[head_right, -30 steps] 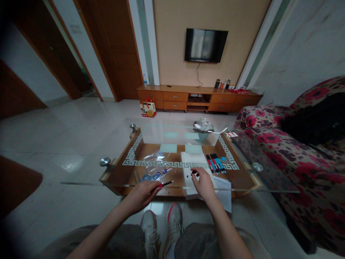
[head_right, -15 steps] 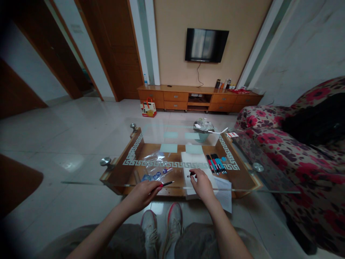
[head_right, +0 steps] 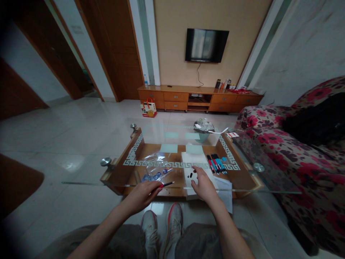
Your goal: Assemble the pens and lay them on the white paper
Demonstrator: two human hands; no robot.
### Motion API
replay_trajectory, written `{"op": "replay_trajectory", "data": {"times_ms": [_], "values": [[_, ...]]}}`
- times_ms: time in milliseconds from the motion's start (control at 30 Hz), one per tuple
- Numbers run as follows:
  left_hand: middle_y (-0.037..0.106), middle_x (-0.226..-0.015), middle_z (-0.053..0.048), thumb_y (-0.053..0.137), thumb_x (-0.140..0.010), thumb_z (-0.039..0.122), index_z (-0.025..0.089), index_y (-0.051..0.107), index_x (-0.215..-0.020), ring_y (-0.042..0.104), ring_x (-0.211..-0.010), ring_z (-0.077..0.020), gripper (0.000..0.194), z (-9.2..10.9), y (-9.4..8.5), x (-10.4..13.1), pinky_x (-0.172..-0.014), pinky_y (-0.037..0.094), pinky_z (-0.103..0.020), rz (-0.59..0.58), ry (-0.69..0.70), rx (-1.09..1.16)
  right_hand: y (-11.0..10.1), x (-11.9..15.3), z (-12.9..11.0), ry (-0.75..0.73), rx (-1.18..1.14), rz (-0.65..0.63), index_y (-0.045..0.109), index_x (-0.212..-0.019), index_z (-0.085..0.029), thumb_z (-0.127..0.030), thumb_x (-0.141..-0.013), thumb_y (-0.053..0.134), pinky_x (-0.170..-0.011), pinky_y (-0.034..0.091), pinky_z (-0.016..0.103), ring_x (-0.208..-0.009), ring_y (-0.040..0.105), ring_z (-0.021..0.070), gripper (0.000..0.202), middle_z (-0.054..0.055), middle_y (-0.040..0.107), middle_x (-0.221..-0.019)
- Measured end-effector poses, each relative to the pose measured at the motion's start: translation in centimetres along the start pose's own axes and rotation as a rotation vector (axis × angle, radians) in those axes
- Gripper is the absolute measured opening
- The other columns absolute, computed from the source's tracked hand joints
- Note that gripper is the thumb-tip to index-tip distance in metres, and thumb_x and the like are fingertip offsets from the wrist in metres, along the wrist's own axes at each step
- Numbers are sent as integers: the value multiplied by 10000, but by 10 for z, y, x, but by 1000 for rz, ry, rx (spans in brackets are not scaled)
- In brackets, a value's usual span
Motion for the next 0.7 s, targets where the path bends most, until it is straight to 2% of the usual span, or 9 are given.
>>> {"op": "replay_trajectory", "data": {"times_ms": [67, 167, 233, 333, 467, 600, 700], "values": [[685, -934, -45, 402, -1038, 353, 221, 620, -1048, 636, -848, -186, 255, 0, 1, 0, -749, 463, -272, 8, 2, 9, -12, -1, -8, -1, -38, 70, 491, -1375, -184, -195, -787, 609, -844, 507, 385, -824, 591, 199, 600, 110, 626, -1143], [679, -935, -46, 416, -1034, 335, 218, 618, -1058, 635, -854, -185, 234, 2, 1, -1, -765, 469, -276, 22, 23, 25, -26, -2, -24, 58, -164, 212, 558, -1288, -189, -288, -869, 593, -762, 501, 344, -776, 578, 187, 432, 96, 647, -1062], [673, -939, -49, 424, -1032, 323, 217, 618, -1070, 634, -860, -183, 224, 5, 0, -1, -772, 471, -275, 29, 41, 33, -25, -2, -35, 117, -306, 212, 608, -1192, -188, -368, -926, 559, -695, 482, 304, -779, 592, 188, 325, 83, 667, -987], [666, -954, -49, 439, -1028, 313, 222, 619, -1075, 630, -862, -175, 207, 8, -2, -1, -767, 468, -263, 24, 60, 33, -10, -1, -53, 128, -463, 33, 666, -1050, -187, -463, -943, 554, -696, 468, 284, -807, 608, 192, 316, 63, 686, -920], [658, -964, -38, 484, -1013, 288, 233, 628, -1067, 618, -830, -161, 163, 8, 0, 0, -722, 446, -247, 9, 81, -8, 14, 5, -73, 89, -538, -215, 704, -935, -179, -521, -972, 503, -729, 454, 274, -825, 623, 187, 398, 45, 703, -870], [643, -923, -31, 544, -984, 259, 232, 650, -1027, 608, -814, -156, 118, 6, 4, 0, -696, 431, -236, 20, 108, -49, 31, 13, -82, 114, -557, -373, 714, -789, -156, -570, -991, 433, -656, 426, 262, -701, 611, 167, 540, 35, 688, -730], [638, -916, -32, 569, -969, 242, 229, 659, -1027, 607, -820, -155, 108, 6, 4, 0, -703, 432, -234, 36, 121, -51, 41, 19, -84, 149, -613, -466, 724, -749, -144, -601, -988, 412, -628, 425, 256, -641, 610, 159, 602, 36, 680, -671]]}}
Point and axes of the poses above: each hand's wrist, its own x-axis away from the middle knuckle, its own y-axis out of the palm, z = x × y, the point moved 4 cm from there along -x, towards the middle knuckle
